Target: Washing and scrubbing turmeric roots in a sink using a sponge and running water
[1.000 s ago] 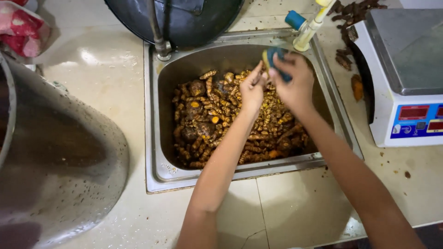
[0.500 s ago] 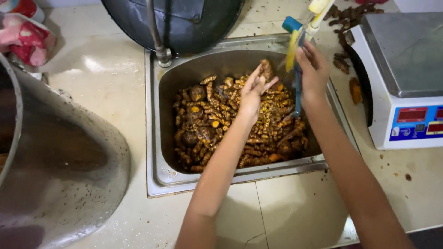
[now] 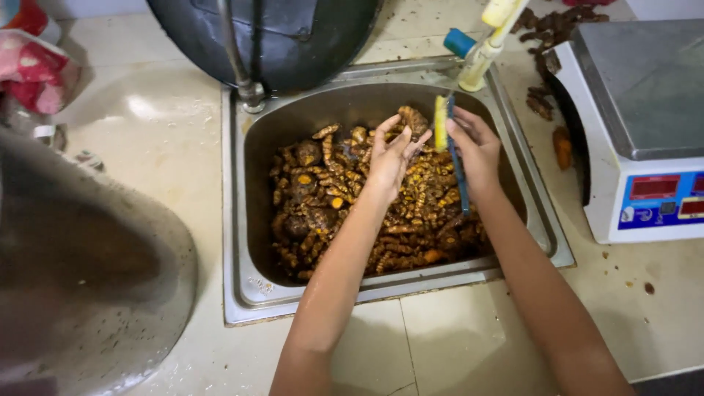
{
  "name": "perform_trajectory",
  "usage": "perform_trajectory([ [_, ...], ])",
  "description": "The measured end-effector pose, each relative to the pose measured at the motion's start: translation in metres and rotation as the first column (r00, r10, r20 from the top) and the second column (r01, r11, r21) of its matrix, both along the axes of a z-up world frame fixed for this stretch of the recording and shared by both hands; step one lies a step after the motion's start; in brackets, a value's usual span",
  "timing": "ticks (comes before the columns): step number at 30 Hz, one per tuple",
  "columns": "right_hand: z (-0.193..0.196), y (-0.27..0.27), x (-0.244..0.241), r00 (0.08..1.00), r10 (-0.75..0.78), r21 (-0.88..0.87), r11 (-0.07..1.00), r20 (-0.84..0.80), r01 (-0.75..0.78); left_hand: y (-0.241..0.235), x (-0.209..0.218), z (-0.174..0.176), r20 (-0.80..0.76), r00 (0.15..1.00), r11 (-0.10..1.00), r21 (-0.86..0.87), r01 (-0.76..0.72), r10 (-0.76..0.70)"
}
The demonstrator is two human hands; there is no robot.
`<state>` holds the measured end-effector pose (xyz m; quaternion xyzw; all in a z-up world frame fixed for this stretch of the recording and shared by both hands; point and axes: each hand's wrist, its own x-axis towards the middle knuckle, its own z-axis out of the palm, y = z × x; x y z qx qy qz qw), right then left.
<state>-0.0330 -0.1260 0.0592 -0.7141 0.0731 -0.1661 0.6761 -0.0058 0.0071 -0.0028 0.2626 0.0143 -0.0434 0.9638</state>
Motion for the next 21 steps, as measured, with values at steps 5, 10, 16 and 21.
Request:
perform_trajectory([
  [5,-0.004,-0.003,0.009,0.997,0.055,0.005,0.998,0.054,-0.055,0.012,-0.013,0.024,0.013,0.998,0.987,0.147,0.059,-0.062],
  [10,0.002,0.002,0.000,0.988,0.084,-0.027,0.996,0.132,-0.081,0.015,-0.022,0.038,0.020,0.997,0.979,0.190,0.074,-0.079],
  [16,0.000,0.001,0.003,0.983,0.094,-0.055,0.995,0.159,-0.086,0.014,-0.007,0.017,0.034,0.996,0.963,0.258,0.074,-0.086],
  [21,-0.028,-0.011,0.020,0.984,0.082,-0.108,0.992,0.161,-0.065,0.009,0.012,-0.015,0.065,0.998,0.973,0.230,-0.024,0.009],
])
